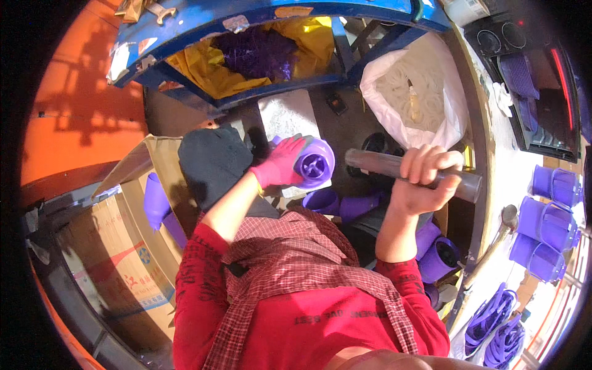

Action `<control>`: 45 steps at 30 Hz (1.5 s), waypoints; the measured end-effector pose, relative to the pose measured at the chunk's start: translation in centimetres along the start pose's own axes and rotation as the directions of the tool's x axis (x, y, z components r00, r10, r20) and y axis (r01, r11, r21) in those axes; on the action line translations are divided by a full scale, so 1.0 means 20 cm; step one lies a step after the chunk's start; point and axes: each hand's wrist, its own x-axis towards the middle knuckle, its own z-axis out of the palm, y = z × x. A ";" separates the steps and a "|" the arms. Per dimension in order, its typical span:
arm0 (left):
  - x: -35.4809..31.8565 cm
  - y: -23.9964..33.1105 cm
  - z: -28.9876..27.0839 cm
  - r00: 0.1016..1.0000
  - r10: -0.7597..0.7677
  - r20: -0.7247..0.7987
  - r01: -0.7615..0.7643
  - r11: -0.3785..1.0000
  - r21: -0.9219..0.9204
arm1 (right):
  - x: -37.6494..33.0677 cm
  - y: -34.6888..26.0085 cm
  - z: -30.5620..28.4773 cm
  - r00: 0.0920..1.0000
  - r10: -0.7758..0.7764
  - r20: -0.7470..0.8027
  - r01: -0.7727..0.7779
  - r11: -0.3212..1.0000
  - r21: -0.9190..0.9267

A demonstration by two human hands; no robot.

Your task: The person repeatedly assembles purple plastic containers by inserting a cylindrical insert into the main body, tapping it with a hammer, and attaching a handle. The person handles multiple containers one at a time, placing finished units on a nearby surface.

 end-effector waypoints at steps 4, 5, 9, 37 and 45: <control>-0.01 -0.04 0.17 0.993 0.004 -0.119 0.000 1.000 0.028 | -0.10 0.04 0.04 0.985 0.123 0.120 -0.132 0.989 0.064; 0.00 -0.06 0.17 0.988 0.072 -0.140 -0.072 0.997 0.001 | -0.13 0.07 0.03 0.978 0.111 0.176 -0.134 0.983 0.126; -0.01 -0.06 0.10 0.989 0.111 -0.097 -0.115 0.993 -0.030 | -0.31 0.32 -0.09 0.955 0.233 0.181 -0.231 0.972 -0.033; 0.00 0.11 0.41 0.814 0.109 -0.570 -0.101 0.994 0.045 | -0.22 0.48 -0.20 0.884 0.463 0.068 -0.460 0.886 -0.057; 0.06 0.09 0.42 0.875 0.044 -0.482 -0.054 0.999 -0.007 | -0.33 0.61 -0.15 0.805 0.554 -0.212 -0.576 0.643 -0.506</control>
